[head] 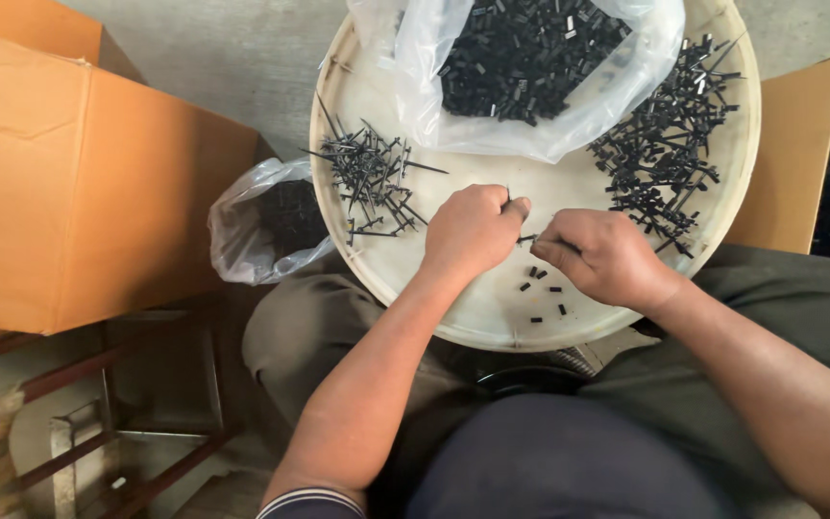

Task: The person sits on the floor and assembles small black plastic fasteners by hand, inserting nails into plastic heads and placing the finished units into a white basin. The person occasionally uses a yellow utility knife to assist with the assembly.

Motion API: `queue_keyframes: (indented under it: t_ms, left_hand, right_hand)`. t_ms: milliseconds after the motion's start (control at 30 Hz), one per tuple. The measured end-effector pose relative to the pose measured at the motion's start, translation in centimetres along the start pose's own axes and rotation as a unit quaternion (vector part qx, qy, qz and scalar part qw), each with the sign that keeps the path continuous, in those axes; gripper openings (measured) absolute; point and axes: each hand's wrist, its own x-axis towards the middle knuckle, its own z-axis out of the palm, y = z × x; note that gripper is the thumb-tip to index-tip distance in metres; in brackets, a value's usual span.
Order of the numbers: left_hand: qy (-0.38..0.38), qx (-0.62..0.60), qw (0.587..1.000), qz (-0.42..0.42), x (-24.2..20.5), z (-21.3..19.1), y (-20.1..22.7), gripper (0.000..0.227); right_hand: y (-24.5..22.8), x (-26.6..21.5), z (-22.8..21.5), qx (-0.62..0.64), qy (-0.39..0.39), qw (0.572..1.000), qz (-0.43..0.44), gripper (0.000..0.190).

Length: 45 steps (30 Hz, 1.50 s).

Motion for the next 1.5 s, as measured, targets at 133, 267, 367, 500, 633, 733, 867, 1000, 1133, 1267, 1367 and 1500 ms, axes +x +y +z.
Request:
queue_keyframes:
  t_ms: [133,267,367,500,633,733,867,1000,1133,1267,1367,1500]
  left_hand:
    - [0.043,-0.004,0.999,-0.014,0.1,-0.7,-1.2,0.037]
    - [0.13,0.2,0.97,0.051,-0.8,-3.2,-1.5,0.021]
    - [0.163,0.263,0.949,-0.061,-1.3,-7.2,-2.8,0.018]
    - [0.212,0.264,0.941,-0.007,-1.5,-8.3,-3.9,0.052]
    - [0.224,0.201,0.942,0.146,-1.0,-4.8,-2.1,0.048]
    - [0.12,0.055,0.974,0.183,-1.1,-0.2,0.7,0.044]
    - [0.031,0.115,0.926,0.358,-2.3,5.3,3.6,0.051]
    - [0.083,0.125,0.919,0.364,-1.2,10.1,5.8,0.04]
    - [0.16,0.097,0.909,0.372,-0.2,12.8,6.9,0.016]
    - [0.217,-0.003,0.922,0.32,-0.5,12.6,6.6,0.016]
    - [0.1,-0.234,0.957,0.142,0.1,10.5,6.0,0.022]
    - [0.035,-0.33,0.943,0.037,-0.3,7.7,5.2,0.026]
  right_hand:
    - [1.2,-0.6,0.1,0.019,0.046,0.998,0.026,0.02]
    - [3.5,0.0,-0.8,0.541,-0.011,0.788,0.294,0.012]
    - [4.2,0.4,-1.5,0.591,-0.015,0.751,0.295,0.005]
    - [4.2,-0.1,-5.1,0.662,0.03,0.73,0.165,0.01]
    - [4.7,-1.0,-8.4,0.695,0.119,0.694,0.144,0.017]
    - [4.7,-0.9,-9.3,0.69,0.154,0.694,0.139,0.024]
    - [4.4,-1.0,-10.3,0.687,0.174,0.692,0.138,0.028]
    - [4.2,-0.9,-10.7,0.645,0.206,0.723,0.137,0.024]
    - [3.8,-1.1,-10.6,0.632,0.222,0.734,0.11,0.027]
    - [3.7,-1.2,-10.8,0.613,0.229,0.748,0.11,0.028]
    - [3.6,-0.8,-10.9,0.6,0.219,0.761,0.113,0.026]
    - [2.9,-0.5,-10.0,0.572,0.172,0.789,0.142,0.026]
